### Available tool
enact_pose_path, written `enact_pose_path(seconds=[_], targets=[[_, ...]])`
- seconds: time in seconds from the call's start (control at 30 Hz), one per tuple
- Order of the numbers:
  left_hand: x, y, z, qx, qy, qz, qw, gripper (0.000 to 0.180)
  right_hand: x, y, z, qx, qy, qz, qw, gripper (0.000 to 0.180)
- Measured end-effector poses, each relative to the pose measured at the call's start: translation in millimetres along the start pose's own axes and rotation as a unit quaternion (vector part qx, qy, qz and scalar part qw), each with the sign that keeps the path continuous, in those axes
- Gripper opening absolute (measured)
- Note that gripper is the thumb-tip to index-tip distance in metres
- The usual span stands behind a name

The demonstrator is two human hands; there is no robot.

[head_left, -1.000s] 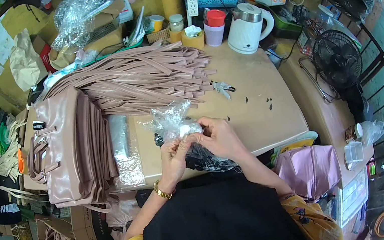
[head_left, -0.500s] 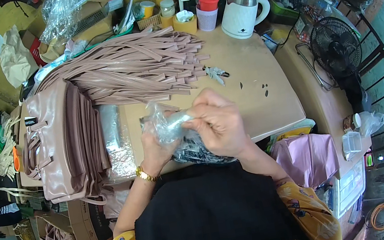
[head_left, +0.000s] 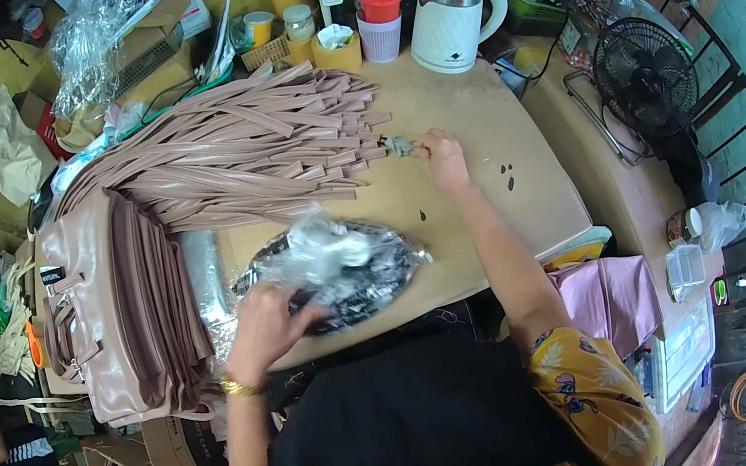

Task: The person attaches tags to bags, packs items into plastic bags, and organizes finished leather goods on a workshop table.

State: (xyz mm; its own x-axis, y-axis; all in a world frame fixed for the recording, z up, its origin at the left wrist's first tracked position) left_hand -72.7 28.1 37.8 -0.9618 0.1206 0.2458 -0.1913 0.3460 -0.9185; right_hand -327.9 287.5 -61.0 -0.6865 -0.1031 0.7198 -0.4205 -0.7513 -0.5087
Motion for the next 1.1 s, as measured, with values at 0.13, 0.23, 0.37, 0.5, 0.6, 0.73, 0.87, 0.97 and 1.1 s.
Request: enact_pose_path(seconds=[0.13, 0.23, 0.37, 0.5, 0.6, 0.73, 0.87, 0.97, 1.1], targets=[[35, -89, 28, -0.18, -0.1, -0.243, 0.948, 0.034, 10, -29, 14, 0.103, 0.211, 0.0, 0.972, 0.006], [98, -70, -28, -0.255, 0.004, -0.26, 0.931, 0.039, 25, -27, 62, 0.252, 0.273, 0.093, 0.924, 0.006], [137, 13, -36, -0.306, -0.001, -0.186, 0.934, 0.029, 32, -41, 121, 0.326, 0.218, 0.145, 0.908, 0.007], [109, -4, 39, -0.332, -0.185, -0.213, 0.9, 0.014, 23, -123, 94, 0.153, 0.159, 0.201, 0.955, 0.018], [89, -14, 67, -0.44, -0.203, -0.22, 0.847, 0.013, -26, -147, 73, 0.019, 0.139, 0.368, 0.919, 0.021], [85, -6, 53, -0.484, -0.196, -0.181, 0.834, 0.02, -41, -111, 74, 0.053, 0.03, 0.31, 0.949, 0.029], [114, 1, 25, -0.514, -0.173, -0.129, 0.831, 0.018, -10, -50, 59, 0.0, 0.08, 0.155, 0.985, 0.038], [128, 2, 29, -0.439, -0.076, -0.157, 0.881, 0.015, -14, 0, 24, -0.146, 0.021, 0.182, 0.972, 0.033], [108, 3, 78, -0.483, -0.152, -0.188, 0.842, 0.018, 8, -5, -15, -0.099, 0.15, 0.204, 0.962, 0.024]])
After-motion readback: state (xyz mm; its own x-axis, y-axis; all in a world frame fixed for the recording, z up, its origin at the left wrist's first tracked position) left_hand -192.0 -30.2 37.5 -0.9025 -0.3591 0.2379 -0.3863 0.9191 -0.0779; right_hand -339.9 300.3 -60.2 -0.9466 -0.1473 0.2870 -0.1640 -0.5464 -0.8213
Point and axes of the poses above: each hand's wrist, its own x-axis towards the middle knuckle, its own y-axis out of the palm, z = x × y, the point moved 6 cm from there along x, towards the middle knuckle, and after that the axes turned 10 degrees about -z, right-handed, at the moved point
